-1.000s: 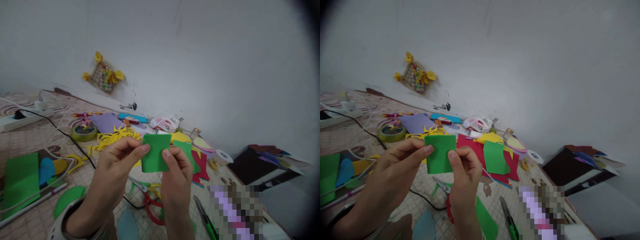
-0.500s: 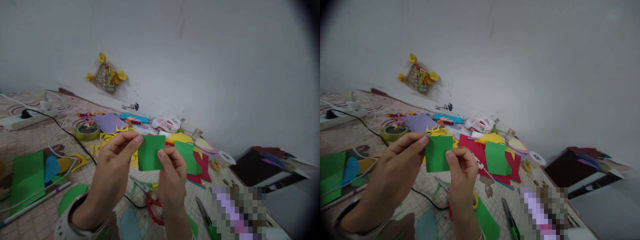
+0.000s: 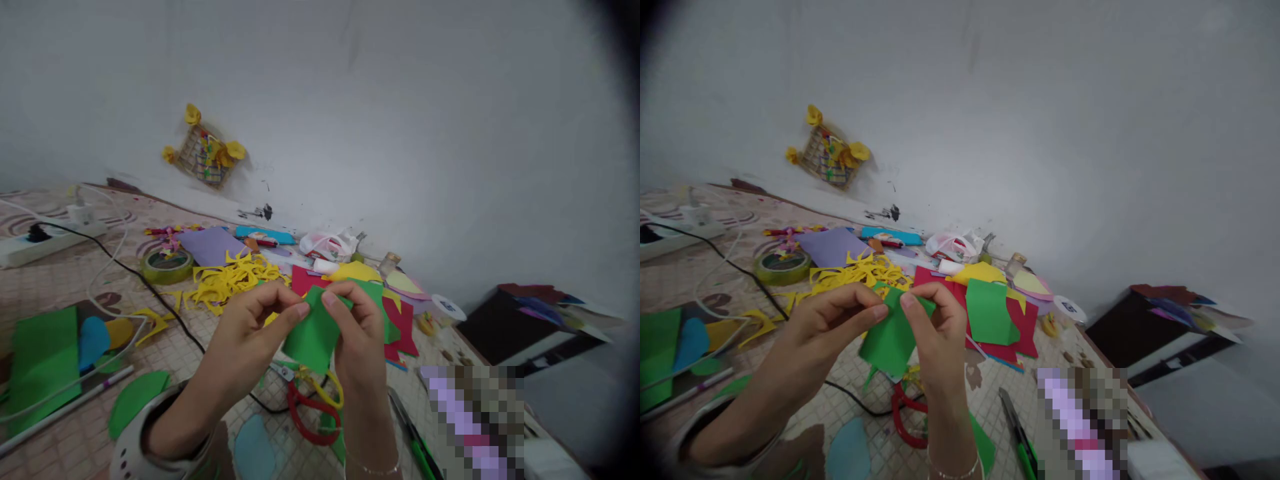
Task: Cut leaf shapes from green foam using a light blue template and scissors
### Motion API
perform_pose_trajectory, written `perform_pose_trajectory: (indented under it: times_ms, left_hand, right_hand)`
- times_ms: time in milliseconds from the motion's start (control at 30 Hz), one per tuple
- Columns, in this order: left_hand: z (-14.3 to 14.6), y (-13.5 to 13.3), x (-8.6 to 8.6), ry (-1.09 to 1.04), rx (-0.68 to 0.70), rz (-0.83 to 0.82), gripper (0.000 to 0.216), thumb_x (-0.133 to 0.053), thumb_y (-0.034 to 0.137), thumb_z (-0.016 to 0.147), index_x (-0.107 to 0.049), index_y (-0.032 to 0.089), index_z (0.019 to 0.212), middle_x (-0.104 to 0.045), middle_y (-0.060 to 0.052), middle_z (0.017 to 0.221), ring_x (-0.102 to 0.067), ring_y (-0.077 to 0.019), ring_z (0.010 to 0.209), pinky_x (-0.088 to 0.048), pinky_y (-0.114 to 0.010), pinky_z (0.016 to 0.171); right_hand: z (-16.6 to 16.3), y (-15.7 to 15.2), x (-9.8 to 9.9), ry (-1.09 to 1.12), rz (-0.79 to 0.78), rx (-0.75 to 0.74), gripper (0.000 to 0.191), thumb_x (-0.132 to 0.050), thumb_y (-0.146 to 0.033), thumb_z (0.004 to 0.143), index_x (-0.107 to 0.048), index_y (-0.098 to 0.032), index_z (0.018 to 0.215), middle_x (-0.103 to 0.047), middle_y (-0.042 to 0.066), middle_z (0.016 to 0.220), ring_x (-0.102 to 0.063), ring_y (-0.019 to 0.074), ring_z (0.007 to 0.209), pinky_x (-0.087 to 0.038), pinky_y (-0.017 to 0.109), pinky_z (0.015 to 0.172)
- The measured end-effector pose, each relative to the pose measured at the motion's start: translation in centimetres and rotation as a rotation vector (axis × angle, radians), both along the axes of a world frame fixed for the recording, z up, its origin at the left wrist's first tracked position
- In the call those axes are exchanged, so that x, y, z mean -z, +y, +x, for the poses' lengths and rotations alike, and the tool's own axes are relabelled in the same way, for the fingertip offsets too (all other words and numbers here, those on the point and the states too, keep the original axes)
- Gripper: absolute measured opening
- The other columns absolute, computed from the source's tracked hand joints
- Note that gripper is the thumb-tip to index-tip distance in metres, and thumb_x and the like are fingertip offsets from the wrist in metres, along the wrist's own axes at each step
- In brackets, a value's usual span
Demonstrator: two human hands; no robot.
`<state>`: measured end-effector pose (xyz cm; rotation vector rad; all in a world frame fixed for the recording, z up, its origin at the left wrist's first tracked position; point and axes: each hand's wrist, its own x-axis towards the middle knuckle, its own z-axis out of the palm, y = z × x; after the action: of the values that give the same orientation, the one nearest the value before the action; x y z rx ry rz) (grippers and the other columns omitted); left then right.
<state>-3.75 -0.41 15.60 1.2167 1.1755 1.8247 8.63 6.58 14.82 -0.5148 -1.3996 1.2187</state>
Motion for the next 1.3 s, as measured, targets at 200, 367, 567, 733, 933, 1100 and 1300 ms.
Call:
perform_pose_trajectory:
  times_ms: [200, 367, 567, 733, 933, 1100, 1300]
  left_hand:
    - [0.0, -0.3, -0.2, 0.101, 0.036, -0.024, 0.019, -0.071, 0.030, 0.081, -0.071, 0.021, 0.065, -0.060, 0.000, 0.061, -0.050, -0.0147, 0.057, -0.039, -0.024, 0.051]
    - [-0.9, -1.2, 1.4, 0.131, 0.060, -0.111, 0.018, -0.074, 0.031, 0.079, -0.072, 0.022, 0.063, -0.065, -0.001, 0.062, -0.056, -0.0170, 0.061, -0.044, -0.027, 0.057]
    - [-0.5, -2.3, 1.0, 0.010, -0.057, -0.038, 0.007, -0.075, 0.029, 0.077, -0.073, 0.023, 0.079, -0.070, -0.001, 0.078, -0.062, -0.0182, 0.072, -0.048, -0.027, 0.067]
    - [-1.1, -2.1, -0.2, 0.075, -0.141, 0.059, 0.011, -0.073, 0.024, 0.079, -0.067, 0.022, 0.070, -0.059, 0.003, 0.067, -0.051, -0.0153, 0.063, -0.041, -0.027, 0.059]
    - [-3.0, -2.5, -1.4, 0.009, -0.195, 0.167, 0.008, -0.073, 0.020, 0.076, -0.066, 0.023, 0.074, -0.059, 0.004, 0.069, -0.051, -0.0143, 0.065, -0.041, -0.027, 0.061]
    - [-2.6, -2.4, -1.4, 0.113, -0.166, 0.051, 0.007, -0.072, 0.026, 0.077, -0.067, 0.022, 0.077, -0.062, 0.001, 0.073, -0.055, -0.0166, 0.069, -0.044, -0.029, 0.061]
    - [-3.9, -1.9, -1.1, 0.488, -0.191, -0.033, 0.018, -0.063, 0.030, 0.079, -0.061, 0.020, 0.064, -0.054, 0.003, 0.063, -0.051, -0.0166, 0.065, -0.039, -0.028, 0.057]
  right_hand:
    - [0.5, 0.1, -0.4, -0.080, -0.045, -0.055, 0.016, -0.082, -0.026, 0.074, -0.069, -0.021, 0.067, -0.059, -0.005, 0.063, -0.049, 0.0122, 0.060, -0.040, 0.023, 0.054]
    - [0.8, 0.5, -0.9, 0.224, -0.189, 0.111, 0.022, -0.085, -0.027, 0.066, -0.065, -0.020, 0.061, -0.057, -0.006, 0.059, -0.048, 0.0106, 0.057, -0.038, 0.023, 0.054]
    - [-0.4, -0.8, -0.6, 0.232, -0.107, 0.137, 0.018, -0.080, -0.025, 0.071, -0.064, -0.021, 0.064, -0.058, -0.005, 0.065, -0.050, 0.0120, 0.062, -0.042, 0.025, 0.061]
    - [0.2, -2.7, 2.8, -0.211, 0.113, 0.009, 0.019, -0.053, -0.042, 0.093, -0.060, -0.024, 0.096, -0.065, 0.001, 0.088, -0.061, 0.0178, 0.080, -0.050, 0.032, 0.074]
    - [3.0, -5.7, 9.8, -1.261, 0.195, -0.134, 0.025, -0.085, -0.023, 0.067, -0.068, -0.017, 0.083, -0.071, 0.013, 0.097, -0.063, 0.0384, 0.102, -0.047, 0.054, 0.091]
    - [2.9, -6.9, 12.2, -1.299, 0.155, -0.124, 0.022, -0.076, -0.008, 0.069, -0.066, -0.015, 0.086, -0.070, 0.015, 0.098, -0.063, 0.0377, 0.101, -0.046, 0.056, 0.092]
    - [4.0, -4.8, 6.4, -0.986, 0.120, -0.269, 0.015, -0.068, -0.009, 0.079, -0.060, -0.021, 0.075, -0.069, -0.001, 0.077, -0.066, 0.0168, 0.075, -0.052, 0.027, 0.070]
